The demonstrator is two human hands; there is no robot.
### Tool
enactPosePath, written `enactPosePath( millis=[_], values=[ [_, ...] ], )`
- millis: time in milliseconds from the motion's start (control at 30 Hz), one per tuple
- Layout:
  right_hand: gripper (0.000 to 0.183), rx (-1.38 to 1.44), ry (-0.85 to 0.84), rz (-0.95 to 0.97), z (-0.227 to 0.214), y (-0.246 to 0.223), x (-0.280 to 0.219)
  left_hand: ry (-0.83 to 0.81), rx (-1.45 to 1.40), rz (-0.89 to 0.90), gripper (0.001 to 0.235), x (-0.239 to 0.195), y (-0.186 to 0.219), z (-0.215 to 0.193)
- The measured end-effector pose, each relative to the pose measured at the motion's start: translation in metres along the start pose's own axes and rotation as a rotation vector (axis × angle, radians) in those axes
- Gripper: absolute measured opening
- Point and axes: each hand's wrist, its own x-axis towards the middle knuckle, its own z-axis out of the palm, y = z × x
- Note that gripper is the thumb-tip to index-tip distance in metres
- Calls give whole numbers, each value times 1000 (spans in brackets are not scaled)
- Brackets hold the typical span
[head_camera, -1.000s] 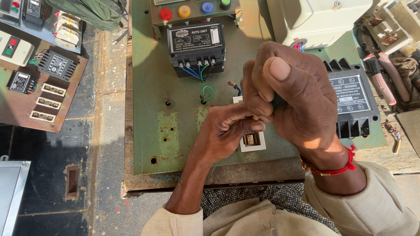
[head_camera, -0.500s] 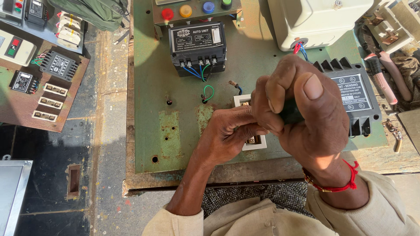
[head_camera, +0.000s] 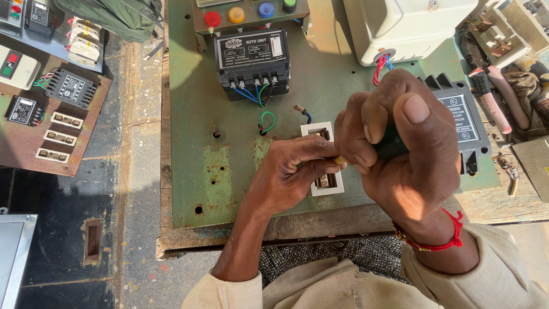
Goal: The person unscrews a component from an electrical panel using a screwdriver, handles several small screws and metal parts, and wipes a component with a cloth.
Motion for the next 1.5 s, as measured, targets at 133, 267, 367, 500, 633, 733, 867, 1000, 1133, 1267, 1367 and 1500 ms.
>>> enactPosePath(
  millis=[133,267,367,500,633,733,867,1000,1133,1267,1367,1500],
  values=[
    [46,-180,-53,3,7,-7,7,30,27,-6,23,-2,3,-2],
    [46,-306,-124,-16,9,-13,11,37,-7,-22,22,-4,4,-2],
    [48,-298,-181,-31,7,-12,15,50,47,8,17,-4,4,0],
    [45,-42,-461,107,-7,-12,33,89,76,-5,10,-3,-2,4],
    [44,243,-723,282,-18,-7,58,125,132,96,14,-2,-6,4],
    [50,194,-475,209,-8,6,45,106,76,67,16,-2,-3,2],
    [48,-43,129,-68,28,13,16,60,32,29,12,-3,3,5],
    [42,-226,102,-27,32,10,16,89,-254,-39,15,-8,-12,7],
    [50,158,-635,177,-3,-1,58,87,-48,75,9,-10,-23,-2],
    [50,151,-356,180,2,11,41,102,65,1,15,-7,-18,1],
    [46,-31,112,-38,27,24,21,114,111,20,17,-4,-10,5],
    [44,-184,203,-139,31,14,22,124,62,90,12,-1,-12,12]
  ],
)
